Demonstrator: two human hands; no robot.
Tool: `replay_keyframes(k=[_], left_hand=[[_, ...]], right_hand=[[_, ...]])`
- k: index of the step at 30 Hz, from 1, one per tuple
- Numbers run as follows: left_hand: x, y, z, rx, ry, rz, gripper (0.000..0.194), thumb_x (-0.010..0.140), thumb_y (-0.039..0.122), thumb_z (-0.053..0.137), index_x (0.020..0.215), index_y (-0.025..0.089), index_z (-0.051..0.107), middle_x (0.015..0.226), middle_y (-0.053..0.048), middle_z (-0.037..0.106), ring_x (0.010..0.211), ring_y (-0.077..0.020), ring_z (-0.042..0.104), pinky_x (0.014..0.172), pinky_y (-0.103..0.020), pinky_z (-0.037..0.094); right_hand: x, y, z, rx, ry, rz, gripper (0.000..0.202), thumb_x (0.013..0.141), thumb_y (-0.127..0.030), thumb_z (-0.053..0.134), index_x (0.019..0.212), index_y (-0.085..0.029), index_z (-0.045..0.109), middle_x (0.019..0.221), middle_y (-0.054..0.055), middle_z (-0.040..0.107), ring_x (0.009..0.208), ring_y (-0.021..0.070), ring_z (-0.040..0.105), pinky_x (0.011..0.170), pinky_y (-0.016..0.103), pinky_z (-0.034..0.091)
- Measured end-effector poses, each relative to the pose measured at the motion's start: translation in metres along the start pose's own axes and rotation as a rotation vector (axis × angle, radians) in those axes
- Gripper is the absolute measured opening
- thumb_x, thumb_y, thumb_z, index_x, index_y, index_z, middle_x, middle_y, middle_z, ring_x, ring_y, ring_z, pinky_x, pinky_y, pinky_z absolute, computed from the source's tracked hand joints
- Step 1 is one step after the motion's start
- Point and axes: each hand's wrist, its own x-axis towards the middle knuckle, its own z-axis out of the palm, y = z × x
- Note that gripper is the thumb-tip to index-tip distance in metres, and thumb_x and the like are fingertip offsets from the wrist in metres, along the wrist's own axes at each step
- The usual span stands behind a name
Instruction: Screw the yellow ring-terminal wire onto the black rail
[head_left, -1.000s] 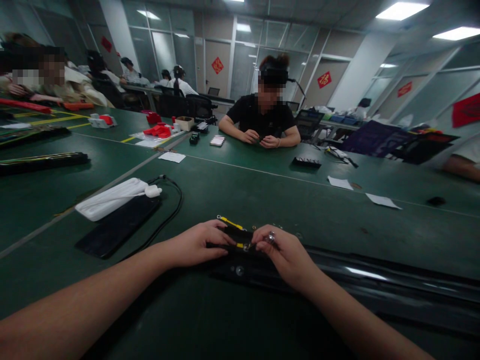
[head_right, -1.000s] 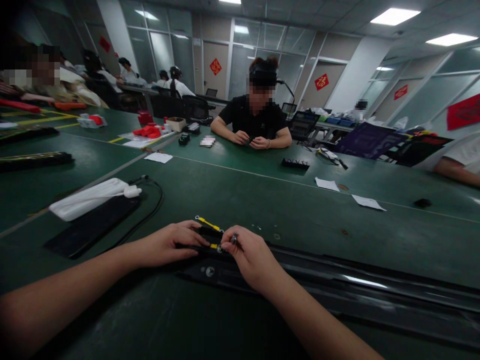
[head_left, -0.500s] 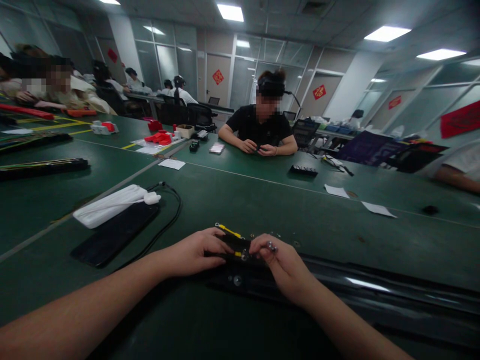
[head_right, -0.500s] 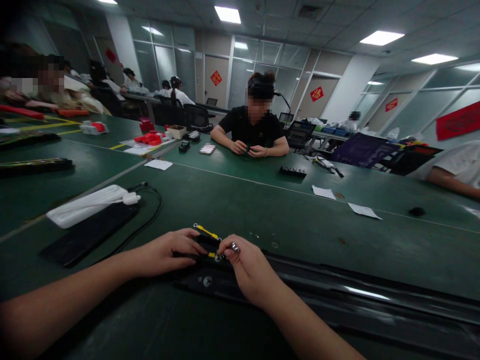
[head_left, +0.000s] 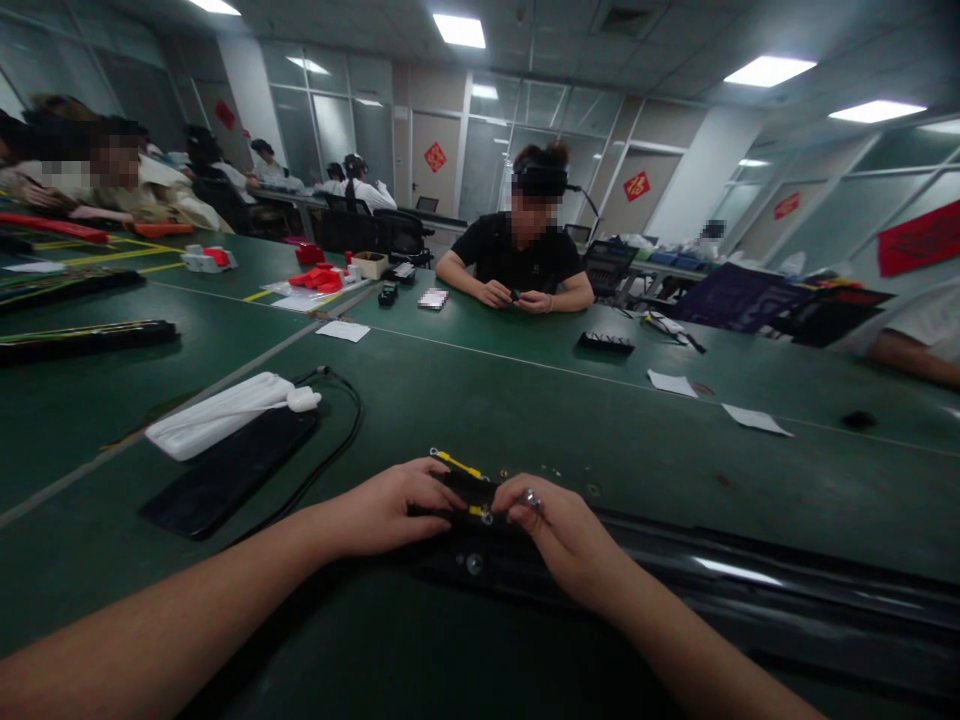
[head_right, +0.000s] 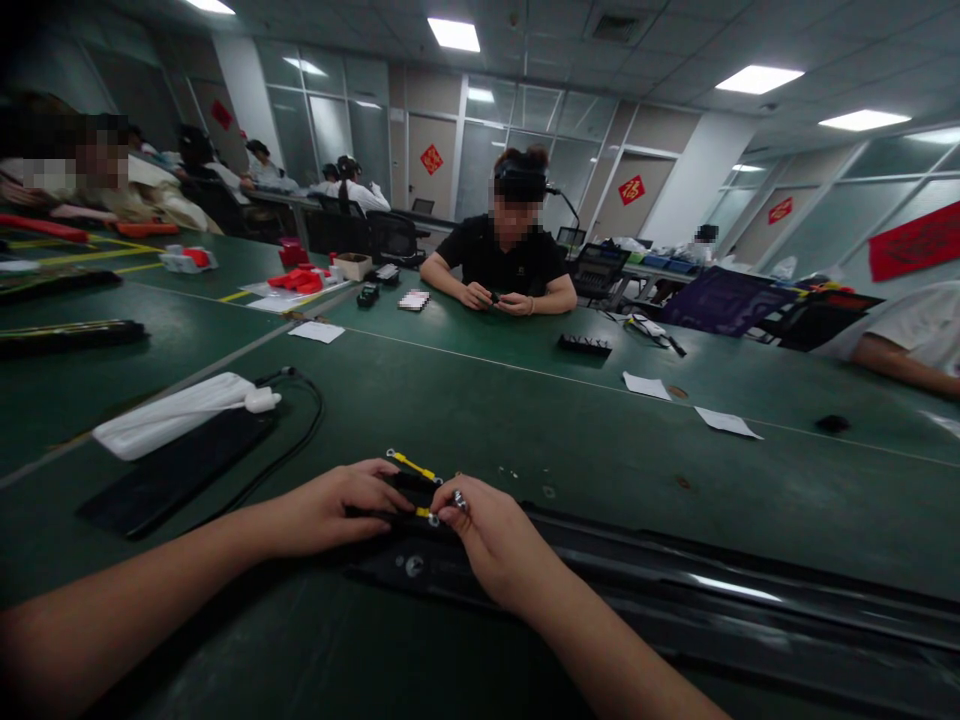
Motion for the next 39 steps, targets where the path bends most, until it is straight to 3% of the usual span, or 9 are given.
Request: replay_keyframes(k=[39], left_hand=[[0.0019, 0.0037, -0.0003, -0.026, 0.005, 0.012, 0.025, 0.09, 0.018, 0.061, 0.112, 0.025, 0.069, 0.113, -0.002, 0.07, 0.118, -0.0223, 0.053, 0.111, -0.04, 0.031]], right_hand=[[-0.0015, 0.0014, 0.0012, 0.047, 0.049, -0.012, 0.018, 0.098, -0.02, 0.039, 0.092, -0.021, 0.056, 0.09, 0.004, 0.062, 0.082, 0.0179, 0.058, 0.075, 0.031, 0.044]])
